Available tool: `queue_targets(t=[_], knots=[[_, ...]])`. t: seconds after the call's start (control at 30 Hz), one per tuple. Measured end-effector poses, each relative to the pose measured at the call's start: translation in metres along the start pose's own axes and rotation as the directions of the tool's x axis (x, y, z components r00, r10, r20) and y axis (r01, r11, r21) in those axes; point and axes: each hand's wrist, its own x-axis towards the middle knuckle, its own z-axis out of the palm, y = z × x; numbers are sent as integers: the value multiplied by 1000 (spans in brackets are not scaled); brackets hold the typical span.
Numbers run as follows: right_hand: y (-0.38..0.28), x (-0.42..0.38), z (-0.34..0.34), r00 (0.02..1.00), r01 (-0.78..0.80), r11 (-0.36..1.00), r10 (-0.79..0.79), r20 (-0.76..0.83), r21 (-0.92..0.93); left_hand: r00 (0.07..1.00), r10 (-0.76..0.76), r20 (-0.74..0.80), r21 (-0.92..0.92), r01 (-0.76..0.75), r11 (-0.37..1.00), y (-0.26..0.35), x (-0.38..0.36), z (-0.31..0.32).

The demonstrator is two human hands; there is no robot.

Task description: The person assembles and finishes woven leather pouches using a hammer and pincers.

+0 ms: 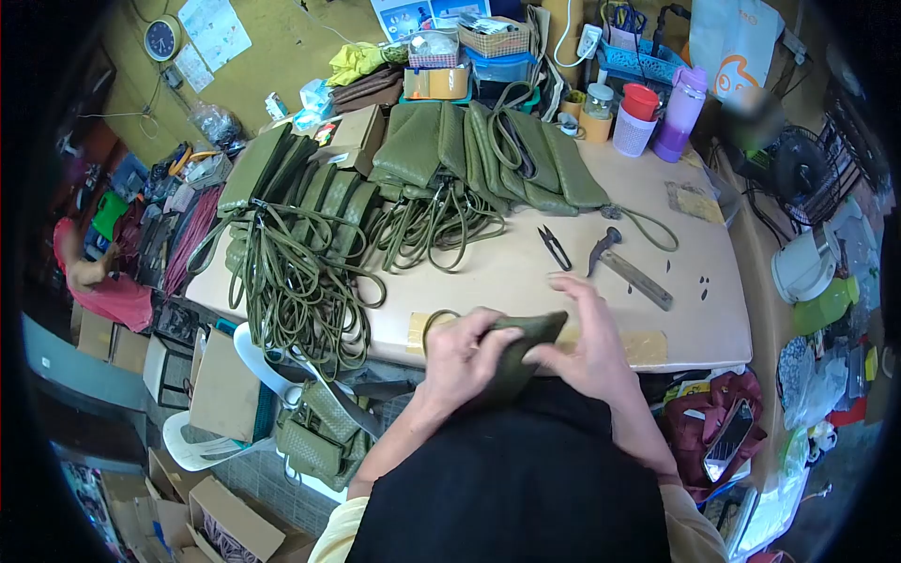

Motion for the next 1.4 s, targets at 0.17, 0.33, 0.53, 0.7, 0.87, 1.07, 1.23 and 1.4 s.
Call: queue_targets(t=[0.17, 0.33, 0.53, 0.7, 0.87, 1.07, 1.23, 1.4], knots=[[27, 1, -1, 984, -175, 935, 180, 10, 308, 947, -132, 293, 85, 112, 990, 34, 14, -20], [65, -15, -4, 963, -11, 715, 195, -185, 699, 986, -80, 144, 293, 35, 955, -17, 7, -51], [54, -18, -6, 962, -84, 668, 247, -114, 740, 949, -290, -125, -210, 261, 942, -16, 3, -47], [52, -22, -7, 943, -111, 712, 296, -153, 693, 933, -358, -43, -319, 326, 890, -34, -1, -47], [49, -21, -8, 955, -83, 768, 244, -170, 635, 947, -310, -86, -349, 263, 900, -28, 0, -49], [64, -14, -7, 960, -252, 930, 275, -50, 267, 966, -247, -72, -111, 239, 965, -35, -8, -41], [63, -9, 9, 907, -398, 856, 420, 3, 329, 943, 219, -252, 723, 33, 690, -14, 9, -28], [60, -2, 28, 956, -219, 969, 236, -172, 112, 972, 201, 124, 286, -229, 931, 5, 19, 28]])
